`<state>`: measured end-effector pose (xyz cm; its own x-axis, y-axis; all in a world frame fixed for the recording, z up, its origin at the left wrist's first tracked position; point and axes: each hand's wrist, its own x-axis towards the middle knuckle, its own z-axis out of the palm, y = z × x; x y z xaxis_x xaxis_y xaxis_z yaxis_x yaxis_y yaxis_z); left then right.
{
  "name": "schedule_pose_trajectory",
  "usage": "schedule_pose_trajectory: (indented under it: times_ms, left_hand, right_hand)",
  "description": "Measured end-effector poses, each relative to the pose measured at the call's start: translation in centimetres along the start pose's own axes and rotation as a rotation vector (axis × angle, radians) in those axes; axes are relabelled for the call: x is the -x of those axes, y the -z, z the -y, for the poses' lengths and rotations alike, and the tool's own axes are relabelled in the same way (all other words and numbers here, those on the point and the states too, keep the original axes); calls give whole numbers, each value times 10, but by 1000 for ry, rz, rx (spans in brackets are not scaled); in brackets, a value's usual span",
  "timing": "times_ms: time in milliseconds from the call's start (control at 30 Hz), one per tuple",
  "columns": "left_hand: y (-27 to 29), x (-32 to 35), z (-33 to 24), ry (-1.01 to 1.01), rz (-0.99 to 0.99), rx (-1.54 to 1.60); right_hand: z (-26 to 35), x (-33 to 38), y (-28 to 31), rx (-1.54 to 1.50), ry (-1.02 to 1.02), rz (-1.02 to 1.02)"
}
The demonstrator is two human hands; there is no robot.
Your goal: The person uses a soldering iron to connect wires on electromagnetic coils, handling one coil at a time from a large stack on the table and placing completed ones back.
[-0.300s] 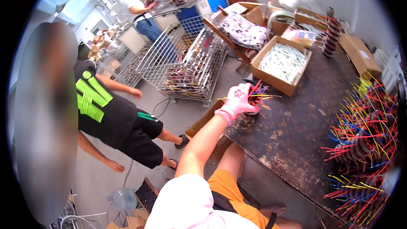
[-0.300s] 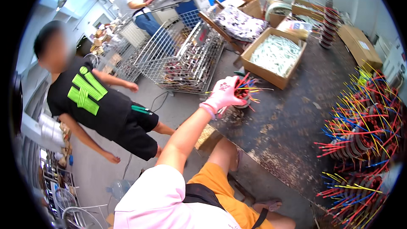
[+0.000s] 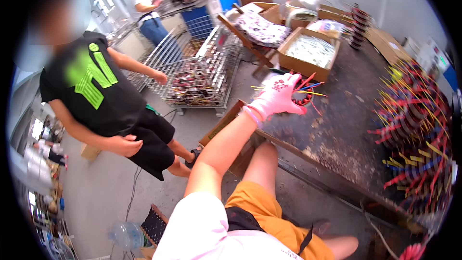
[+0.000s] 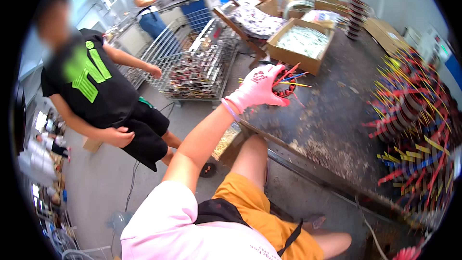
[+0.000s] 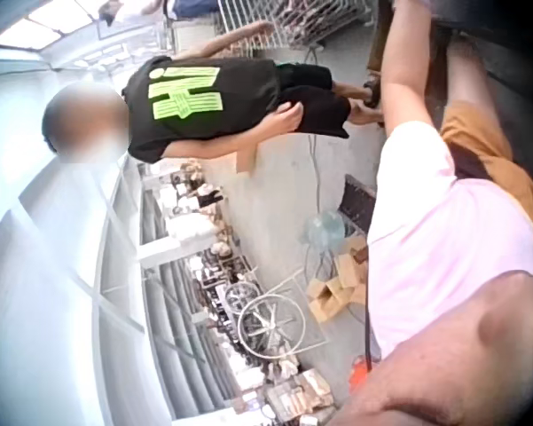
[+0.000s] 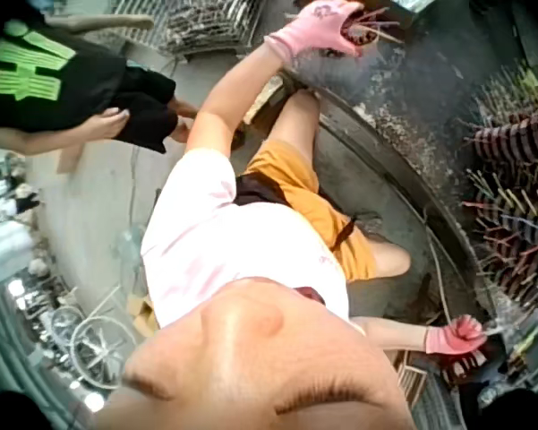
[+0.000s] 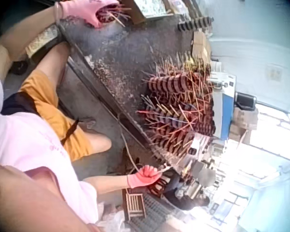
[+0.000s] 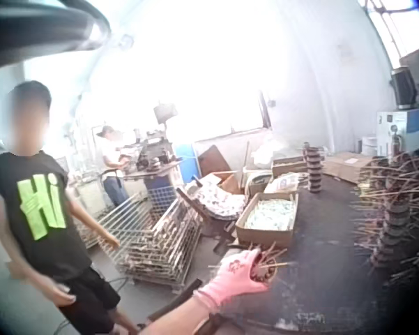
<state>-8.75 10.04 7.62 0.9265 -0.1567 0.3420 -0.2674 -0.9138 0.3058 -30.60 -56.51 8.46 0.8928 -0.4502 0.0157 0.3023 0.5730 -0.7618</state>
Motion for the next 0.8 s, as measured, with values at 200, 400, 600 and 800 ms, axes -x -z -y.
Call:
schedule_pose_trajectory:
  times_ms: [200, 400, 600, 800]
  left_hand:
    - [-33, 27, -30, -167, 244, -1]
    - [-96, 28, -61, -118, 367, 26]
    - [-113, 25, -49, -144, 362, 29]
    - [-109, 20, -52, -212, 367, -2]
  right_hand:
    - [-60, 41, -26, -192, -126, 65]
    - [-81, 87, -66, 202, -55, 89]
    - [-120, 125, -122, 406, -280, 268]
    - [-189, 123, -161, 491, -529, 354]
